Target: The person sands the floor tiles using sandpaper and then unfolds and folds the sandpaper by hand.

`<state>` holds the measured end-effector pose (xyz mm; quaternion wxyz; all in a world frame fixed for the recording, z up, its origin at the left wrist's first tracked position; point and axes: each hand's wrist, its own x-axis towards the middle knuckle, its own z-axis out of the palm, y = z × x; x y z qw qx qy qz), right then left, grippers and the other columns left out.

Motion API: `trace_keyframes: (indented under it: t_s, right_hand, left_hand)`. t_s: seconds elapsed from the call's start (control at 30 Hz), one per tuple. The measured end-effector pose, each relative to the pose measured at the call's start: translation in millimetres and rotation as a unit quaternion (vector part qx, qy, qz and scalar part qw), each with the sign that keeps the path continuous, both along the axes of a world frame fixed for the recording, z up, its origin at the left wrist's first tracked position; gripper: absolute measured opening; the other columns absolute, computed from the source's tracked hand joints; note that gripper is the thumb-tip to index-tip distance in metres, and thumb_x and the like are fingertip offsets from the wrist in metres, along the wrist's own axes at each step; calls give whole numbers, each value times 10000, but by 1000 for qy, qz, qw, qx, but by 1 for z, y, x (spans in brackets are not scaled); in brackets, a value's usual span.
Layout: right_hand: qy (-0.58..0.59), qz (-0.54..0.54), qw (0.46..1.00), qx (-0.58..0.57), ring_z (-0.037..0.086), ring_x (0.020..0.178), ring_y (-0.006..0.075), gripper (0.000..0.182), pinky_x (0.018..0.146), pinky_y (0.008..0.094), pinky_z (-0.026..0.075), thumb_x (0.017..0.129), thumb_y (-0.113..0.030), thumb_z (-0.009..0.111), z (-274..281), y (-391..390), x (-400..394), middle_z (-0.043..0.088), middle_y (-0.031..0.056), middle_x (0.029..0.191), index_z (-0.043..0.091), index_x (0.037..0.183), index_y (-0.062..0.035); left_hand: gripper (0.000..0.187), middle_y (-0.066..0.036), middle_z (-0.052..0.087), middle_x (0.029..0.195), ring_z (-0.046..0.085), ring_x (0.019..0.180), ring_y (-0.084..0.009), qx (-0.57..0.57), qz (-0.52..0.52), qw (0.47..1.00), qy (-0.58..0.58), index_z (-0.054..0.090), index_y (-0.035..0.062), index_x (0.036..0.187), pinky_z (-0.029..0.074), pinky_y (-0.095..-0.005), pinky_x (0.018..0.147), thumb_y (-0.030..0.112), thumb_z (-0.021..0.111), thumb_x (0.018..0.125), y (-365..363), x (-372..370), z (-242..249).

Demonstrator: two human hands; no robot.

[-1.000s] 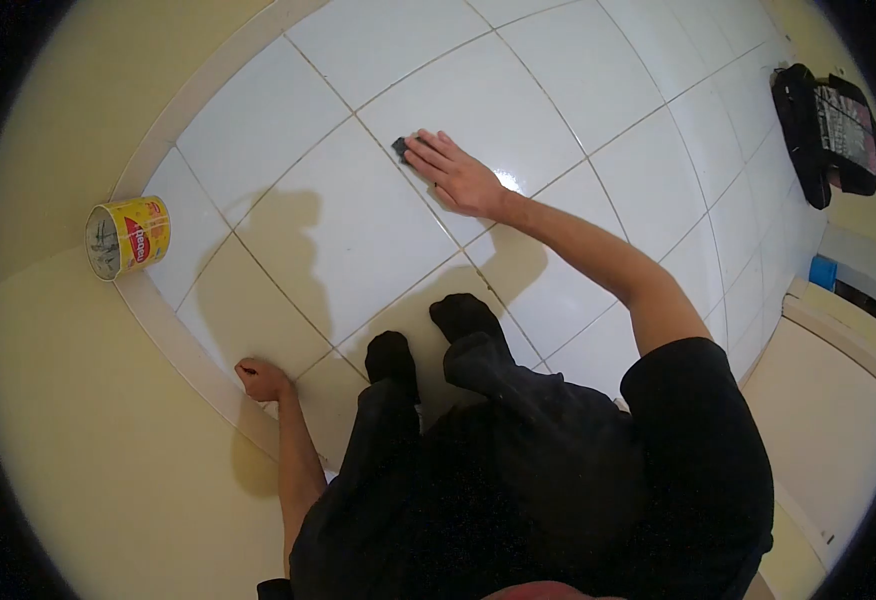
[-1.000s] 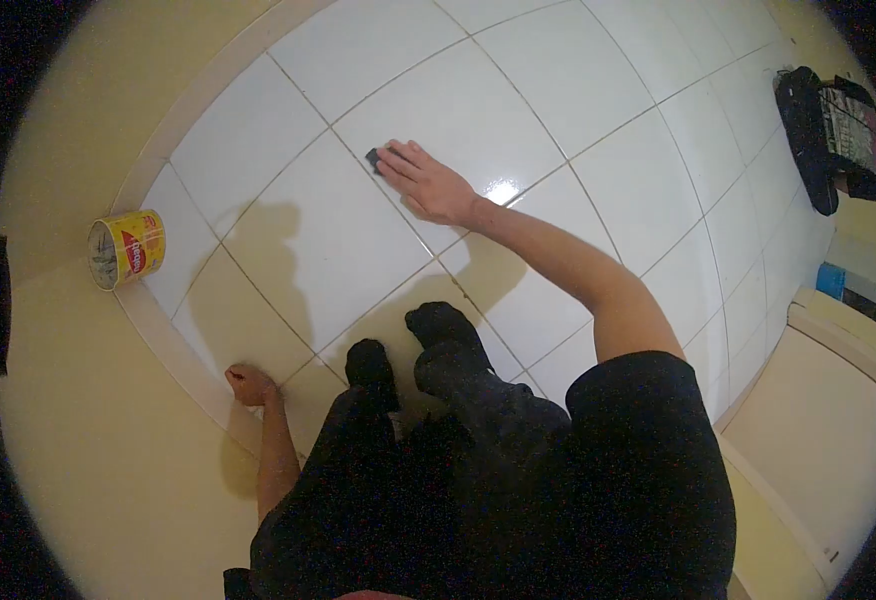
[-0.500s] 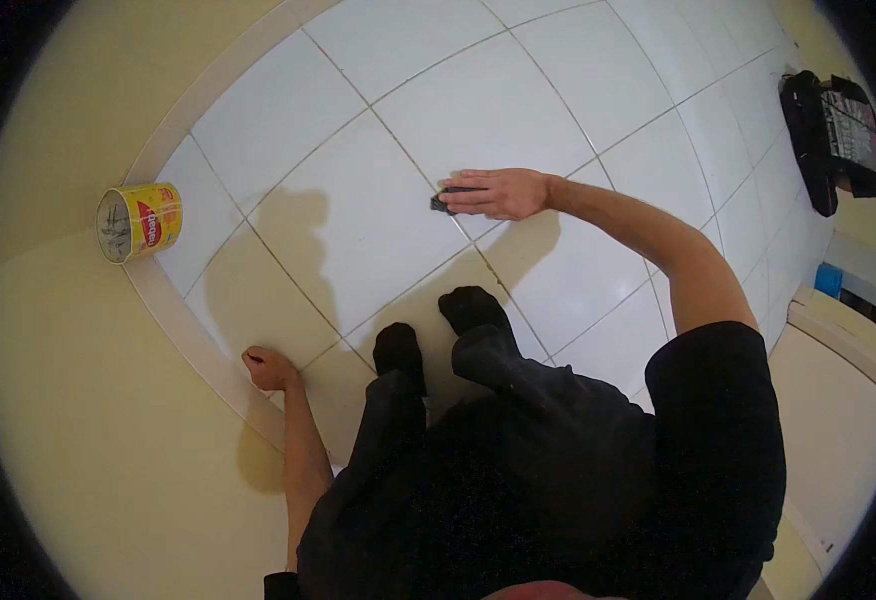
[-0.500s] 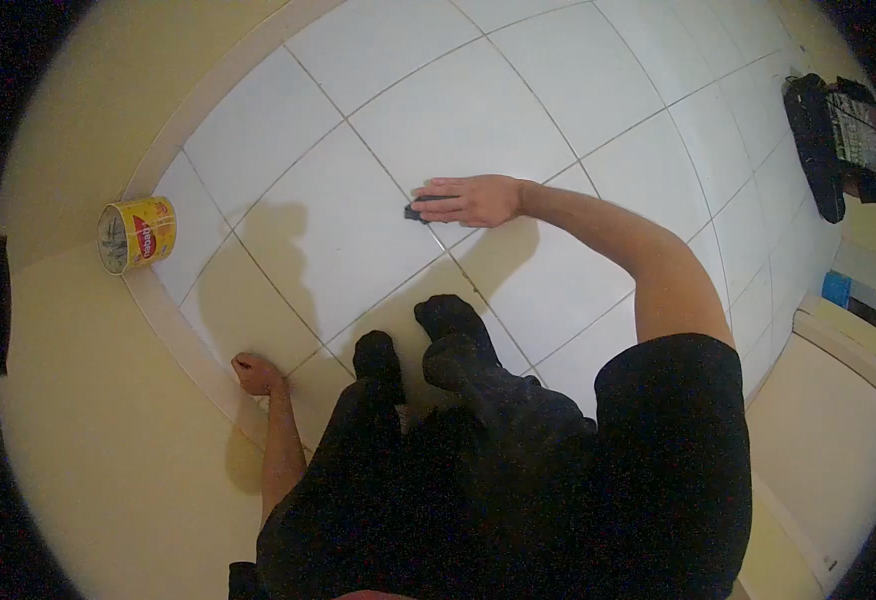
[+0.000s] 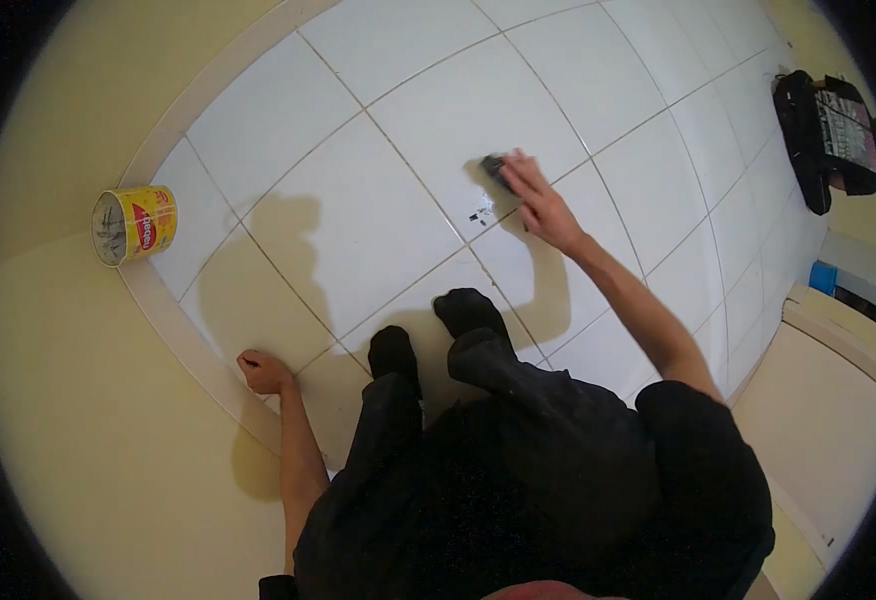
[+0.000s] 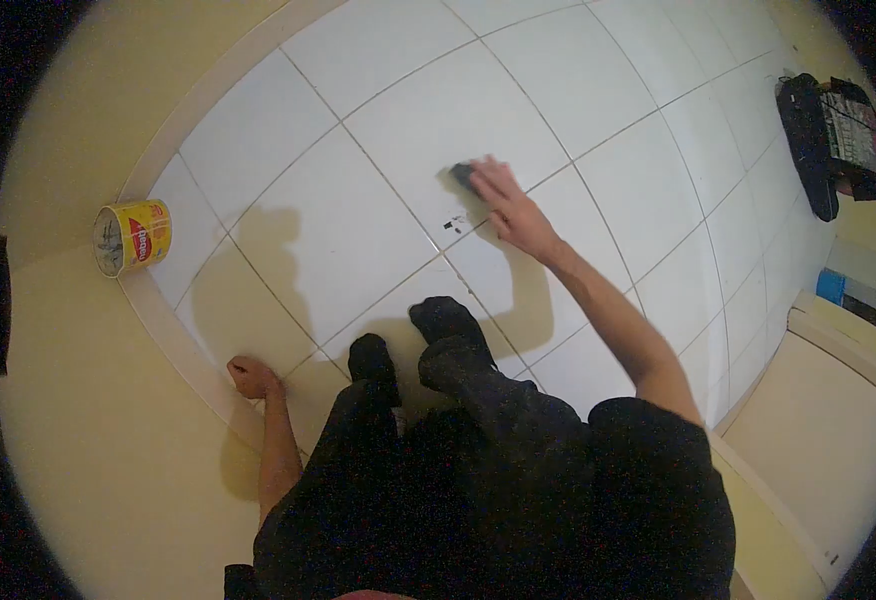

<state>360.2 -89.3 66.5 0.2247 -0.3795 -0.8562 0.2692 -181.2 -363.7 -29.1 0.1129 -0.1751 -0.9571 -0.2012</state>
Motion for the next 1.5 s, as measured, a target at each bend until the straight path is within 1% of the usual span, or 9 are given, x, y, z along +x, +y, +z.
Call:
trace_keyframes:
  t_s: [0.17, 0.3, 0.4, 0.7, 0.97, 1.17, 1.27, 1.4, 1.5]
  right_hand:
    - [38, -330, 943, 12, 265, 1538, 438, 646, 1279, 474, 197, 870, 69, 427, -15, -31, 60, 388, 208, 1616, 450, 1514, 23]
    - [-58, -467, 882, 29, 202, 1536, 495, 579, 1276, 536, 123, 941, -14, 435, -67, -27, 115, 328, 295, 1615, 406, 1512, 82]
    - [-92, -423, 895, 105, 220, 1534, 473, 595, 1283, 526, 122, 933, -47, 471, -78, -2, 115, 330, 285, 1612, 406, 1512, 76]
    - [-41, -223, 972, 64, 249, 1537, 433, 645, 1291, 532, 135, 878, -34, 531, -56, 67, 32, 356, 249, 1604, 427, 1511, 38]
    - [-8, -42, 994, 101, 333, 1497, 441, 615, 1250, 580, 253, 849, -20, 628, -67, 35, -61, 410, 259, 1559, 486, 1441, 61]
    - [36, 38, 999, 8, 286, 1522, 443, 594, 1272, 569, 193, 881, 27, 591, -42, 3, -77, 405, 261, 1564, 470, 1462, 51]
    - [69, -65, 996, 1, 246, 1542, 445, 634, 1283, 549, 138, 886, 40, 563, -32, -19, -52, 384, 250, 1589, 443, 1508, 15]
    - [128, -351, 927, 13, 238, 1552, 427, 548, 1285, 507, 86, 1010, -121, 333, -22, -58, 10, 417, 209, 1603, 439, 1539, -29]
    - [111, -538, 830, 93, 311, 1532, 395, 576, 1278, 441, 172, 917, 55, 347, -51, -105, 84, 477, 240, 1552, 529, 1463, 18]
  left_hand:
    - [380, -116, 678, 664, 619, 576, -364, -1, 9, 1000, -6, 652, 112, 818, 438, -505, 543, 371, 480, 1036, 2, 3, 3]
    - [389, -115, 690, 676, 622, 578, -361, -16, 22, 999, -28, 670, 119, 829, 437, -502, 544, 378, 469, 1038, -3, -5, 3]
    - [407, -128, 707, 717, 636, 615, -364, -16, 14, 999, -48, 687, 114, 863, 455, -505, 574, 397, 453, 1039, 3, 6, 10]
    - [399, -112, 699, 720, 637, 641, -337, -40, 44, 995, -76, 685, 107, 873, 457, -490, 604, 401, 465, 1029, 7, 5, 17]
    - [382, -99, 696, 711, 633, 629, -325, -37, 32, 997, -66, 691, 133, 853, 451, -468, 594, 392, 470, 1028, -7, -8, 1]
    - [365, -103, 715, 759, 642, 652, -337, -44, 19, 997, -54, 696, 147, 877, 462, -483, 609, 372, 454, 1034, -1, -2, 7]
    - [354, -109, 721, 782, 645, 663, -349, -56, 7, 997, -49, 691, 150, 895, 467, -491, 620, 364, 448, 1036, -5, -6, 5]
    - [362, -116, 727, 801, 650, 678, -363, -77, 15, 996, -44, 686, 147, 903, 473, -491, 630, 361, 430, 1045, -8, -14, -5]
    - [391, -127, 736, 855, 658, 723, -374, -72, -17, 997, -32, 682, 118, 910, 474, -502, 651, 366, 415, 1052, -8, -9, -2]
